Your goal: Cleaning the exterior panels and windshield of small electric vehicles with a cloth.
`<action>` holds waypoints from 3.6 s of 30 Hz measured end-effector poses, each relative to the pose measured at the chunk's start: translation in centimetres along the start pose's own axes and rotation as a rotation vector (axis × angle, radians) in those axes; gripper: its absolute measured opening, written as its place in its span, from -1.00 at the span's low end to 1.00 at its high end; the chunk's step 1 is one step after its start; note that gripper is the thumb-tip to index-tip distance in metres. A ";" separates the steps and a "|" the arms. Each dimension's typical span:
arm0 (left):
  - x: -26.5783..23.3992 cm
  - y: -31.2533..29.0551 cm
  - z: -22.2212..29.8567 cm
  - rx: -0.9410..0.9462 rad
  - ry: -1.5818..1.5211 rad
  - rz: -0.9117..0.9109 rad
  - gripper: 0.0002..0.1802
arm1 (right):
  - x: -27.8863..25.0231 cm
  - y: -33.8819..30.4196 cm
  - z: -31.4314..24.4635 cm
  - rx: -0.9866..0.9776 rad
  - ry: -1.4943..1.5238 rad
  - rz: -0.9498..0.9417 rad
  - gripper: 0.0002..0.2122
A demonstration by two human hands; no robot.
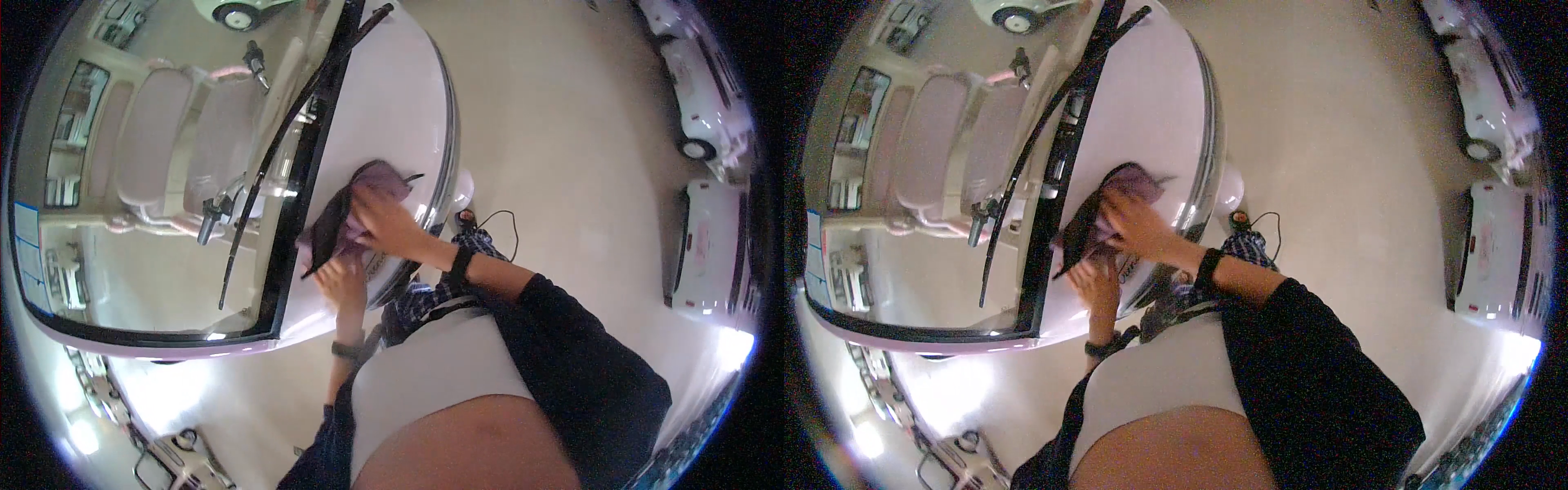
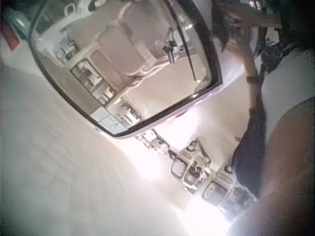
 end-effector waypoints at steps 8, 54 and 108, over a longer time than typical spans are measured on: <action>-3.1 9.9 14.4 0.119 -0.131 -0.161 -0.52 | -3.5 -4.3 15.2 0.223 0.020 0.111 -0.41; -5.2 7.2 6.8 -0.307 -0.071 0.024 -0.59 | -3.1 0.7 10.5 -0.295 0.000 0.252 -0.49; -4.3 -4.8 2.5 -0.537 -0.485 -0.118 -0.51 | 2.2 -0.6 -4.0 -0.314 -0.241 -0.320 -0.45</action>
Point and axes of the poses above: each hand's wrist, its own y-axis towards the middle knuckle, its own x-axis out of the palm, z = x × y, the point moved 9 cm from there along y, towards the middle knuckle, and after that the axes turned 12 degrees about -z, right-handed, at the moved point
